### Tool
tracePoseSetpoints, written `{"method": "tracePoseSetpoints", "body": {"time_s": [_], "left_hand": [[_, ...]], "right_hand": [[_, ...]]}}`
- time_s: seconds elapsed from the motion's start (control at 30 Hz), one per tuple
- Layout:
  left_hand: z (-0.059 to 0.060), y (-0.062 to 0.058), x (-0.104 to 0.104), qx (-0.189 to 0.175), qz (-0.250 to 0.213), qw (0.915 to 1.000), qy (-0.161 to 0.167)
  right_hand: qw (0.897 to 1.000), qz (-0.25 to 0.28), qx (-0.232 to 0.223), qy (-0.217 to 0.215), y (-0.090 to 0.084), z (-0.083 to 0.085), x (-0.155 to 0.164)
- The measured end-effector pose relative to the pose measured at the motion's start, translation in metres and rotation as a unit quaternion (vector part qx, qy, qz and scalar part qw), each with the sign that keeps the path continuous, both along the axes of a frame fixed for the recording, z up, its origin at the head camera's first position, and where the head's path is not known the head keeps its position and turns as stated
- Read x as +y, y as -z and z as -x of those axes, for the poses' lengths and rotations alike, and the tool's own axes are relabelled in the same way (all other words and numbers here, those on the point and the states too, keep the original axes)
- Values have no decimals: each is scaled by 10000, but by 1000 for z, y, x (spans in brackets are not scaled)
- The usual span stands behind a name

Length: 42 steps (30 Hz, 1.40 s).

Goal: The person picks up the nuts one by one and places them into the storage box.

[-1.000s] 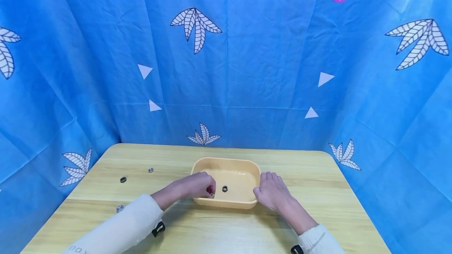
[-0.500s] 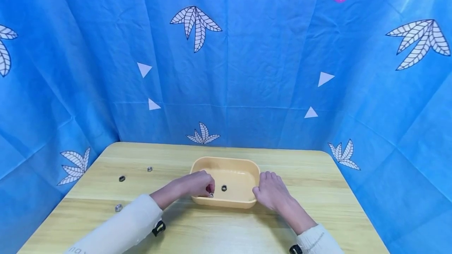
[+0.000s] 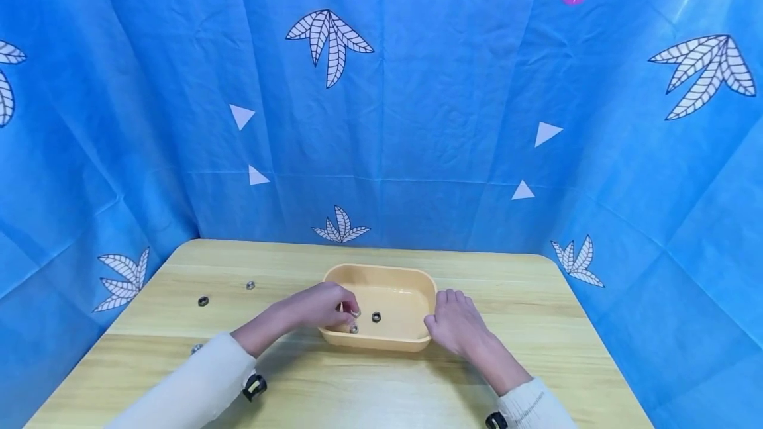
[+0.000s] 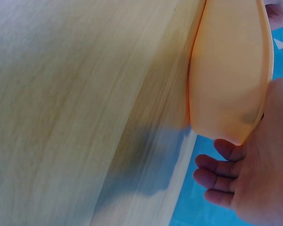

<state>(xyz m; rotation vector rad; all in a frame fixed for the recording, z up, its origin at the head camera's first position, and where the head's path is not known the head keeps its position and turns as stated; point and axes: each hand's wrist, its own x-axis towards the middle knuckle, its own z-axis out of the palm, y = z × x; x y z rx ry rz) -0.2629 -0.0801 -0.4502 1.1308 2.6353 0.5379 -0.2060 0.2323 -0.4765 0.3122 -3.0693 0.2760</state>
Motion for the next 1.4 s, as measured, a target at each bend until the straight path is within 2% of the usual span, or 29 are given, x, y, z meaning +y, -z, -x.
{"method": "tracePoseSetpoints", "body": {"time_s": [0.17, 0.4, 0.67, 1.23, 1.4], "left_hand": [[-7, -10, -15, 405, -206, 9989, -129], [-12, -18, -35, 718, -526, 9950, -464], [-15, -14, -53, 968, -688, 9916, -513], [-27, -5, -85, 1035, -688, 9896, -730], [-30, -2, -96, 1076, -661, 9880, -893]], "right_hand": [[10000, 15, -48, -21, 1, 0, -1], [10000, 22, -34, 21, 2, 1, -1], [9999, 57, -81, 21, 2, 1, -1], [10000, 24, -54, 31, 0, 0, -1], [10000, 63, -67, 33, 1, 0, 0]]}}
